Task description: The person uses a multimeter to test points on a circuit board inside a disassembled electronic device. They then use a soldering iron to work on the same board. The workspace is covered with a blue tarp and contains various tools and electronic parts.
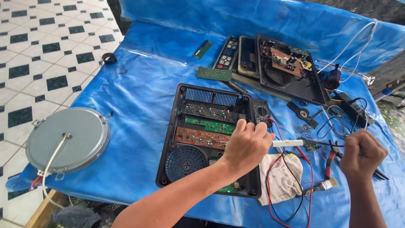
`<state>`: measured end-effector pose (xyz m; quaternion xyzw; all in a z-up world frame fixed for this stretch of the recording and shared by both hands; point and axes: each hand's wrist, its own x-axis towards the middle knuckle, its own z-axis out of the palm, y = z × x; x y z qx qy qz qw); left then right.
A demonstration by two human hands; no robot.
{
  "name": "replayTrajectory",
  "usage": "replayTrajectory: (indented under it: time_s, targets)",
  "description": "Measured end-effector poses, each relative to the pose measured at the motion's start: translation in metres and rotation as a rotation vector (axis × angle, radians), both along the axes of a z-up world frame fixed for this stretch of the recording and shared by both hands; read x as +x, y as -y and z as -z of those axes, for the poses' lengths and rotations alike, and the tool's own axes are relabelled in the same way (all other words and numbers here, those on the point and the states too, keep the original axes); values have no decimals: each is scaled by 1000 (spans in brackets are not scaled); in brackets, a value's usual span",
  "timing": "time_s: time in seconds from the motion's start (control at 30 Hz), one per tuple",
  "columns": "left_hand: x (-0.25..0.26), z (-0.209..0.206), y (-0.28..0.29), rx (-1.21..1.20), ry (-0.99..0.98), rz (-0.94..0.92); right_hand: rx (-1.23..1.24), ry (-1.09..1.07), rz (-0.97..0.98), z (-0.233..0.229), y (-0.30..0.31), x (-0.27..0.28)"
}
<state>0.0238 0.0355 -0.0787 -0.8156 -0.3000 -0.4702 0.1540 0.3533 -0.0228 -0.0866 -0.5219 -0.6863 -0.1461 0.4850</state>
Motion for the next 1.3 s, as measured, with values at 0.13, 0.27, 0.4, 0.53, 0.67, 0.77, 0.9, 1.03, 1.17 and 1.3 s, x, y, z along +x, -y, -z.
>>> replayTrajectory:
  time_s: [0.13,0.27,0.4,0.53,0.67,0.77,0.9,1.03,1.17,1.3]
  targets:
    - [-7,11,12,-39,-86,-12,-14,67,58,15,1,9]
    - [-11,5,2,-64,-42,-86,177,306,176,21,7,7]
    - [-3,-6,1,-75,44,-35,-4,25,-70,31,22,-58]
    - [12,-13,5,18,83,-66,-494,-498,-261,44,18,-122]
    - [12,-8,7,59,1,-95,-537,-841,-630,36,-4,-150]
    - [-7,-21,3,102,4,-156,-492,-789,-509,15,-18,-181]
    - [-22,-28,-12,95,113,-235,-224,-982,-482,70,-69,-175]
    - [-88,-58,-15,-58,-34,-547,-321,-966,-536,11,-101,-211]
    - [-136,-46,-57,-498,-34,-689,-439,-910,-493,5,-137,-228]
    - [-177,21,-150,-654,294,-735,-427,-620,-471,11,-163,-249]
